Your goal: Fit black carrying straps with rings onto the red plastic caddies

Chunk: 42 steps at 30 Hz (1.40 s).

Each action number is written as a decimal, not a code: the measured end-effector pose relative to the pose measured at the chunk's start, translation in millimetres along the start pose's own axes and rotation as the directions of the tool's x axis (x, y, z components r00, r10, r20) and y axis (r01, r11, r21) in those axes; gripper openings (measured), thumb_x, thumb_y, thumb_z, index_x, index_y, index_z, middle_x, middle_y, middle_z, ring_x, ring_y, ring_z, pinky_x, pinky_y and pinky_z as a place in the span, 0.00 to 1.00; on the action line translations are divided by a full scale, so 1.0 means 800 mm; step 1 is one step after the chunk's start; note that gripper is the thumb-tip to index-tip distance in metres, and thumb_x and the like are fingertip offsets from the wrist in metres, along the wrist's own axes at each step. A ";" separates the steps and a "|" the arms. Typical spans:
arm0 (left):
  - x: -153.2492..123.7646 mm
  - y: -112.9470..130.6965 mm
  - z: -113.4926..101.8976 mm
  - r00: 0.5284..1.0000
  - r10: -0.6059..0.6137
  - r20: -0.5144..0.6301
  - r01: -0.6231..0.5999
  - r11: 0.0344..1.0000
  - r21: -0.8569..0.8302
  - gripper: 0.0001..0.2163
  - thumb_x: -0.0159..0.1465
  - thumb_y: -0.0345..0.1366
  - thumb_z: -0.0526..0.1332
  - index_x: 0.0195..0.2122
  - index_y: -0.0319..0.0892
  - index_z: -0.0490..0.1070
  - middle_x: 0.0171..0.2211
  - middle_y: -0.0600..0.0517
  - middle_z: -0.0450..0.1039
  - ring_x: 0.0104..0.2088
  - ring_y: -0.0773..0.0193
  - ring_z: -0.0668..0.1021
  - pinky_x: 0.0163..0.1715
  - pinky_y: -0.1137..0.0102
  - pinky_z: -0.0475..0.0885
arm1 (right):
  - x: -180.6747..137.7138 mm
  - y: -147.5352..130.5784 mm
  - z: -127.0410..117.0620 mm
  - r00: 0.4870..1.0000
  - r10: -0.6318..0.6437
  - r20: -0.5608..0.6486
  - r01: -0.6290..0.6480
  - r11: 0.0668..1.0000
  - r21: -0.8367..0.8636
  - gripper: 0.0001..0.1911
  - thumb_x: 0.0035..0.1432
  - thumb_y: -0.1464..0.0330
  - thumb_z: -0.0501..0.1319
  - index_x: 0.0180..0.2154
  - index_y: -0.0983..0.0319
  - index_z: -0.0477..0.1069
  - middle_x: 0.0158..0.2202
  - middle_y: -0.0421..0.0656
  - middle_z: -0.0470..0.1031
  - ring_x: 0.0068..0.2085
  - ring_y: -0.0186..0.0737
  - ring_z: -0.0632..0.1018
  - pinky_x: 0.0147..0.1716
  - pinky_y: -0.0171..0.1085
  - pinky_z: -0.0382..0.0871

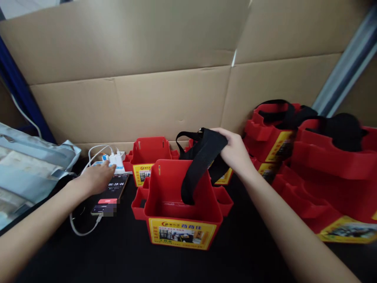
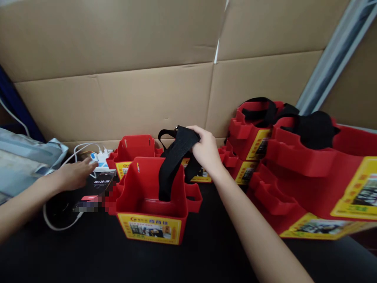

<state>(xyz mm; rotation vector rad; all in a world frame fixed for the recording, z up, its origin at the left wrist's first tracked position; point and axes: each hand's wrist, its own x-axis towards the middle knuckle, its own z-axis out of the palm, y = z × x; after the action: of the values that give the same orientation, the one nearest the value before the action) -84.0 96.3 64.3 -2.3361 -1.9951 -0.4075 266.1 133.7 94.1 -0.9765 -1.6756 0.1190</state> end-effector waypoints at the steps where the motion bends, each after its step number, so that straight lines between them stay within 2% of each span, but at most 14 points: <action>1: 0.004 0.017 -0.008 0.999 0.039 0.007 -0.039 0.999 0.005 0.14 0.51 0.34 0.58 0.39 0.39 0.71 0.40 0.40 0.73 0.40 0.50 0.74 0.37 0.61 0.66 | 0.000 0.003 0.001 1.000 0.004 0.016 -0.004 1.000 0.015 0.16 0.45 0.77 0.53 0.36 0.63 0.73 0.36 0.43 0.77 0.40 0.43 0.75 0.41 0.41 0.66; 3: 0.014 0.059 -0.024 0.991 0.131 -0.018 -0.131 0.991 -0.028 0.13 0.55 0.37 0.55 0.42 0.43 0.70 0.39 0.45 0.74 0.40 0.54 0.75 0.39 0.63 0.66 | 0.000 0.010 0.005 0.998 -0.001 0.060 -0.002 0.999 0.053 0.17 0.45 0.77 0.52 0.37 0.63 0.72 0.36 0.43 0.77 0.39 0.41 0.75 0.42 0.41 0.66; 6: 0.037 0.124 -0.035 0.936 0.285 -0.208 -0.333 0.909 -0.251 0.14 0.60 0.42 0.52 0.41 0.42 0.70 0.42 0.46 0.73 0.42 0.59 0.74 0.43 0.65 0.66 | -0.003 0.014 0.011 0.982 -0.028 0.184 0.001 0.989 0.148 0.16 0.47 0.76 0.53 0.38 0.62 0.72 0.39 0.43 0.76 0.43 0.41 0.74 0.46 0.43 0.64; 10: 0.075 0.167 -0.016 0.904 0.385 -0.188 -0.425 0.753 -0.502 0.20 0.55 0.43 0.58 0.47 0.40 0.66 0.45 0.46 0.71 0.44 0.60 0.73 0.44 0.65 0.67 | -0.008 0.008 0.012 0.882 -0.088 0.464 -0.054 0.957 0.285 0.14 0.53 0.72 0.55 0.42 0.61 0.70 0.43 0.43 0.74 0.46 0.40 0.73 0.48 0.42 0.64; 15: 0.100 0.159 0.003 0.827 0.563 0.006 -0.429 0.638 -0.640 0.13 0.55 0.43 0.58 0.36 0.40 0.71 0.33 0.50 0.75 0.33 0.63 0.75 0.33 0.69 0.69 | -0.009 0.000 0.007 0.830 -0.120 0.545 -0.047 0.958 0.283 0.16 0.54 0.74 0.55 0.45 0.60 0.68 0.46 0.43 0.72 0.49 0.37 0.71 0.51 0.40 0.61; 21: 0.097 0.124 -0.014 0.929 0.327 0.173 -0.149 0.760 -0.633 0.14 0.58 0.45 0.54 0.30 0.38 0.69 0.24 0.50 0.73 0.24 0.67 0.74 0.24 0.73 0.67 | -0.001 0.001 -0.014 0.791 -0.029 0.612 -0.080 0.985 0.150 0.19 0.55 0.69 0.54 0.50 0.58 0.65 0.50 0.42 0.70 0.49 0.38 0.71 0.47 0.38 0.66; 25: 0.089 0.120 -0.022 0.909 0.348 0.229 -0.190 0.836 -0.515 0.17 0.58 0.46 0.55 0.38 0.37 0.70 0.24 0.51 0.72 0.22 0.68 0.72 0.23 0.73 0.66 | 0.005 0.010 -0.039 0.792 0.038 0.609 -0.010 0.999 -0.048 0.19 0.52 0.73 0.52 0.45 0.58 0.70 0.44 0.39 0.74 0.45 0.39 0.74 0.44 0.38 0.68; 27: 0.084 0.123 -0.025 0.909 0.346 0.232 -0.204 0.856 -0.475 0.23 0.57 0.49 0.54 0.48 0.37 0.66 0.30 0.49 0.73 0.24 0.67 0.73 0.23 0.73 0.66 | 0.005 0.018 -0.053 0.780 0.183 0.598 -0.010 0.960 -0.280 0.19 0.48 0.76 0.52 0.41 0.58 0.73 0.41 0.38 0.76 0.42 0.40 0.76 0.42 0.37 0.68; 29: 0.080 0.126 -0.028 0.900 0.368 0.233 -0.227 0.853 -0.471 0.27 0.57 0.51 0.54 0.52 0.39 0.63 0.37 0.47 0.74 0.29 0.64 0.74 0.26 0.73 0.67 | 0.004 0.026 -0.063 0.686 0.428 0.589 -0.044 0.832 -0.553 0.20 0.45 0.77 0.52 0.38 0.58 0.75 0.36 0.40 0.77 0.36 0.41 0.77 0.36 0.36 0.69; 32: 0.075 0.125 -0.031 0.815 0.507 0.281 -0.335 0.808 -0.484 0.23 0.55 0.49 0.58 0.49 0.43 0.67 0.41 0.50 0.73 0.38 0.61 0.75 0.35 0.71 0.68 | 0.000 0.032 -0.067 0.508 0.647 0.568 -0.021 0.669 -0.743 0.20 0.41 0.77 0.56 0.37 0.59 0.76 0.33 0.41 0.77 0.33 0.42 0.77 0.32 0.35 0.68; 34: 0.071 0.124 -0.032 0.733 0.604 0.313 -0.420 0.764 -0.489 0.24 0.54 0.43 0.62 0.52 0.48 0.64 0.47 0.52 0.70 0.45 0.59 0.73 0.40 0.71 0.68 | -0.002 0.029 -0.066 0.472 0.632 0.614 0.011 0.692 -0.722 0.22 0.38 0.75 0.60 0.40 0.59 0.75 0.38 0.41 0.77 0.38 0.44 0.76 0.35 0.35 0.68; 38: 0.066 0.128 -0.031 0.672 0.709 0.212 -0.578 0.682 -0.448 0.35 0.54 0.31 0.61 0.60 0.58 0.48 0.60 0.57 0.53 0.57 0.60 0.62 0.51 0.68 0.61 | 0.000 0.017 -0.071 0.493 0.508 0.707 0.017 0.806 -0.591 0.28 0.38 0.69 0.64 0.47 0.58 0.71 0.42 0.41 0.75 0.42 0.44 0.75 0.39 0.35 0.66; 39: 0.066 0.132 -0.030 0.655 0.735 0.172 -0.621 0.654 -0.432 0.33 0.54 0.29 0.60 0.59 0.58 0.49 0.60 0.58 0.53 0.58 0.61 0.61 0.53 0.68 0.60 | 0.001 0.014 -0.075 0.508 0.499 0.702 -0.013 0.820 -0.573 0.27 0.40 0.67 0.63 0.47 0.58 0.71 0.39 0.41 0.76 0.39 0.43 0.76 0.37 0.35 0.67; 42: 0.069 0.147 -0.025 0.603 0.796 0.050 -0.710 0.565 -0.420 0.18 0.56 0.29 0.57 0.48 0.50 0.69 0.53 0.54 0.66 0.52 0.61 0.68 0.50 0.69 0.62 | 0.006 0.008 -0.086 0.552 0.503 0.665 -0.184 0.852 -0.491 0.20 0.47 0.62 0.61 0.43 0.62 0.72 0.24 0.41 0.75 0.26 0.37 0.75 0.27 0.33 0.66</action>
<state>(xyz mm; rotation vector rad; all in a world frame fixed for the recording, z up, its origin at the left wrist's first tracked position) 35.0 125.1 112.0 -3.3003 -0.7567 -0.4635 328.1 113.6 118.7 -1.7285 -2.3205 0.5989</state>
